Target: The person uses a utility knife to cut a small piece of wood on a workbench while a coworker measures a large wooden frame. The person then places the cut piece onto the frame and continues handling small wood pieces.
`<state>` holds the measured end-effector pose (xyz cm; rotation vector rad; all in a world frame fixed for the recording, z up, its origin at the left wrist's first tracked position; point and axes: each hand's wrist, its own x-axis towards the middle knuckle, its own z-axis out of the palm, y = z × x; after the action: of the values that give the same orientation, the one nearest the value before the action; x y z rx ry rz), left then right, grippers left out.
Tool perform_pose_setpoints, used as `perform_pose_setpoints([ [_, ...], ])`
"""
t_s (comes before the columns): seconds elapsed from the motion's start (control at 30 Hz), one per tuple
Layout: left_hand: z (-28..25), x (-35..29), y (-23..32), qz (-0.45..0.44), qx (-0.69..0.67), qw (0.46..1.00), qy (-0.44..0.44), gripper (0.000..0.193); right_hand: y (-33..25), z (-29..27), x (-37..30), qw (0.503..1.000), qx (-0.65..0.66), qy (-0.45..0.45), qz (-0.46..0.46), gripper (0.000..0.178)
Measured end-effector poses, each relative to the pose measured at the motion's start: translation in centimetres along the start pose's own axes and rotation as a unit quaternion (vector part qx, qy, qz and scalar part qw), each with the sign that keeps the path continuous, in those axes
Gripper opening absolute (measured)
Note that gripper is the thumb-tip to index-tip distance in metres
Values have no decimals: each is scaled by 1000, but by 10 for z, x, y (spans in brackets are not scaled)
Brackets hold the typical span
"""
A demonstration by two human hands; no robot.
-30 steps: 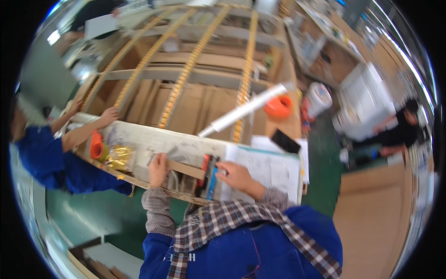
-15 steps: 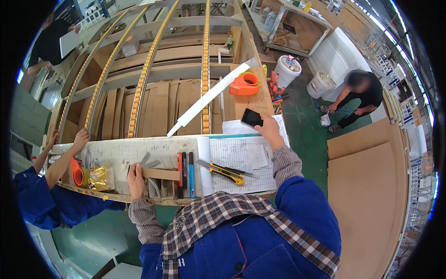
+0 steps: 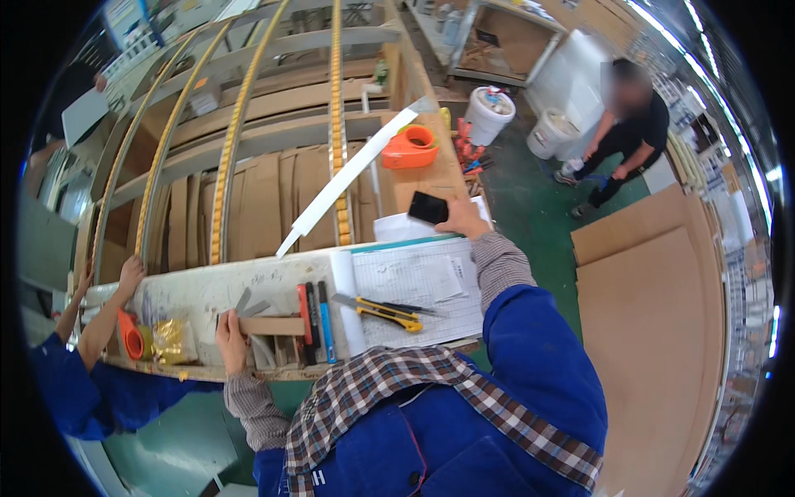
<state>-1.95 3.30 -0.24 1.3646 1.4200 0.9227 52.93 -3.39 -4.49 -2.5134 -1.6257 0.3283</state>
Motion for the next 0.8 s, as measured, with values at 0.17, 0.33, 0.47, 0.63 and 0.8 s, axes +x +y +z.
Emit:
perform_pose_setpoints([
  [0.17,-3,0,-11,-1,8,1000,16,30,-6,-7,15,999,-37,3,-22,68],
  [0.33,0,3,-10,-7,25,1000,9,31,-6,-12,5,1000,-3,21,-22,71],
  [0.47,3,-3,10,5,47,999,6,33,-8,-14,0,998,4,-41,39,81],
  [0.63,3,-4,7,-4,35,999,30,34,-21,-18,1,996,-8,-66,64,86],
  [0.8,4,-4,8,2,32,999,40,34,-12,-7,2,998,-1,-35,48,85],
])
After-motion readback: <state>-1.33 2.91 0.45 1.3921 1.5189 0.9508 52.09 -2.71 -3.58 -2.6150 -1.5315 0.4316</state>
